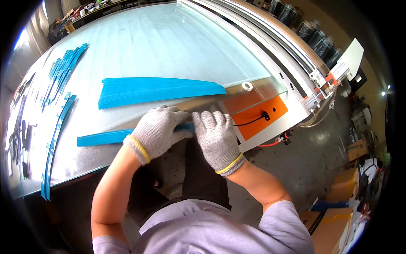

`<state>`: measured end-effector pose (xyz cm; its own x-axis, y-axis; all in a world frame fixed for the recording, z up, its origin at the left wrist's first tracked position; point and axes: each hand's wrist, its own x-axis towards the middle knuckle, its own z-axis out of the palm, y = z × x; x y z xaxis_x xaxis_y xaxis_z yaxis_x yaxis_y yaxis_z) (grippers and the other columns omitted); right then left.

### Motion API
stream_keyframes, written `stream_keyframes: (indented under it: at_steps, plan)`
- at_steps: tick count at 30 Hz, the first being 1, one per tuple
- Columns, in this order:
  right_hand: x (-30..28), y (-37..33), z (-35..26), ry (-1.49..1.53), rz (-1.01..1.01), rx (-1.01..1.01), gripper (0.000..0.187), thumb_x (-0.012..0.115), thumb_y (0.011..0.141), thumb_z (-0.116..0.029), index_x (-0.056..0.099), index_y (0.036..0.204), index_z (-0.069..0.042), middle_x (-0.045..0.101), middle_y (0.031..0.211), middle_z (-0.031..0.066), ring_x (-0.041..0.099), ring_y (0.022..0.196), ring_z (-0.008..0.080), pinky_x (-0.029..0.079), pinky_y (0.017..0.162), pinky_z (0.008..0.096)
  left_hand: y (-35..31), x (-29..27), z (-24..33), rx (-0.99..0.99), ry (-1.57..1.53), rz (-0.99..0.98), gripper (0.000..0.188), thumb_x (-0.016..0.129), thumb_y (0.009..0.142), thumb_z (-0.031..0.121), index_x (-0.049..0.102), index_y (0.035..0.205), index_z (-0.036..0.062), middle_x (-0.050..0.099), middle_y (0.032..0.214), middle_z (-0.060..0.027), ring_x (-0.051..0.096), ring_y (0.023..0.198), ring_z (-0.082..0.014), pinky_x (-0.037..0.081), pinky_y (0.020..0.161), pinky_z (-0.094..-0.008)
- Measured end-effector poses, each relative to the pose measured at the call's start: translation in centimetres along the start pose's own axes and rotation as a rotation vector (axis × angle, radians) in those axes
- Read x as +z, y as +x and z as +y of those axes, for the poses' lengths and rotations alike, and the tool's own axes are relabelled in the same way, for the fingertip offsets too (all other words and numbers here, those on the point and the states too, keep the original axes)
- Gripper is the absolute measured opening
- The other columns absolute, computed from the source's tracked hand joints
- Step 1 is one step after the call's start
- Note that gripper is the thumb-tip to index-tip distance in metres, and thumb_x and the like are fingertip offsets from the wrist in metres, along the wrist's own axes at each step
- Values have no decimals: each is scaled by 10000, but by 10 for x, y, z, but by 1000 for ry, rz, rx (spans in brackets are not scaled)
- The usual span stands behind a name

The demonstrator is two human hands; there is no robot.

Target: The person applies white tape to the edges of long, blue plastic strips. They pick up a strip, align the tape along the edge, and smooth it down with their gloved fingers. The person repeats this process for multiple strips, stacking the finished pieces on a glass table.

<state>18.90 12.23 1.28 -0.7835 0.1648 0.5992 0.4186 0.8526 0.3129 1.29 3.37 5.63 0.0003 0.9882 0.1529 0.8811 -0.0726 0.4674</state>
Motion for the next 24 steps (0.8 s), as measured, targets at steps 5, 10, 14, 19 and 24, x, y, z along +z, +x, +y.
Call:
stream_keyframes:
  at_steps: [5, 10, 14, 19, 24]
  plan:
    - [-1, 1, 0, -47, -7, 17, 379, 630, 817, -154, 653, 1129, 59, 565, 929, 127, 543, 842, 258, 462, 761, 393, 30, 16, -18, 55, -78, -229, 352, 625, 955, 337, 708, 1100, 27, 713, 1006, -226, 673, 961, -408, 527, 879, -485]
    - [5, 1, -4, -14, -67, 108, 403, 611, 843, -129, 651, 1219, 11, 606, 1057, 128, 574, 955, 295, 479, 844, 438, 25, 45, -34, 127, 67, -74, 267, 602, 954, 278, 693, 973, 27, 713, 923, -215, 678, 867, -416, 538, 799, -501]
    - [4, -2, -1, 197, 114, 216, 476, 699, 804, -83, 655, 1275, -23, 619, 1179, 142, 610, 1007, 306, 490, 874, 444, 12, 43, 3, 25, 103, 180, 213, 624, 938, 265, 675, 912, 60, 698, 804, -186, 675, 730, -408, 538, 676, -495]
    - [4, -36, -25, 880, 449, 733, 618, 743, 844, -10, 521, 1419, 34, 576, 1349, 222, 613, 1165, 370, 519, 977, 418, -4, 42, 19, 11, 215, 307, 145, 673, 887, 196, 612, 829, 78, 663, 767, -152, 660, 726, -381, 514, 655, -484]
    - [0, -43, -24, 1022, 388, 590, 577, 645, 899, 29, 479, 1450, 69, 532, 1466, 236, 553, 1306, 398, 444, 1094, 439, -17, 46, 27, 52, 236, 322, 125, 703, 834, 172, 617, 843, 83, 643, 779, -121, 636, 733, -357, 489, 662, -474]
